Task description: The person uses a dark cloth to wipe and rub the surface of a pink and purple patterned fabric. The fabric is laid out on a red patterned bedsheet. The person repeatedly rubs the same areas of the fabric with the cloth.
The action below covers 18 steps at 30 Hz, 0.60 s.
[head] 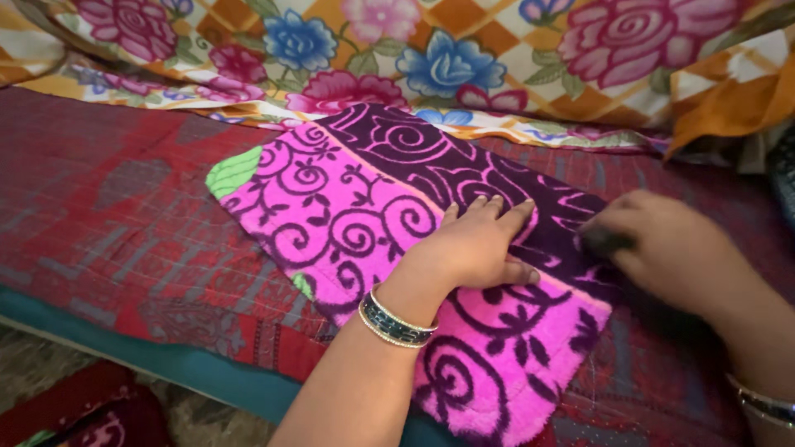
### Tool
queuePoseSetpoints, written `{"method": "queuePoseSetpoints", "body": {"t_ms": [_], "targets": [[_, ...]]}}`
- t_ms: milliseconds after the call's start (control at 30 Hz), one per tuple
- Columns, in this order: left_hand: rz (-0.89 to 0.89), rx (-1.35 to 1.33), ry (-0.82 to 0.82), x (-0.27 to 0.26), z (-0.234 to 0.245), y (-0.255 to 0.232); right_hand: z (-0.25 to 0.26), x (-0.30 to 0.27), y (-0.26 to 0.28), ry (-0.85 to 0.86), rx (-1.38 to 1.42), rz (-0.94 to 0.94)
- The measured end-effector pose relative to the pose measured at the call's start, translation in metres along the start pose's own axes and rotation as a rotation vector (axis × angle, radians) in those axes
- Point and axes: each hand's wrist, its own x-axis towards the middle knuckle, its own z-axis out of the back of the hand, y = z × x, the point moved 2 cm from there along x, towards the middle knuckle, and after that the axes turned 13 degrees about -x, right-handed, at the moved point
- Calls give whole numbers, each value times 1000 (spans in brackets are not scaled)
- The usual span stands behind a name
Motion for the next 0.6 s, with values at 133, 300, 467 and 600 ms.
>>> {"method": "queuePoseSetpoints", "body": {"t_ms": [133,300,467,600], "targets": [[-18,12,0,2,-2,-1,-18,-1,19,192,140,180],[-30,-12,12,-2,2,-3,-12,10,-13,60,14,-36],[-29,2,5,0,-1,-3,7,-4,10,48,145,203],[-79,2,1,0,-1,-4,2,0,19,176,160,217]]}}
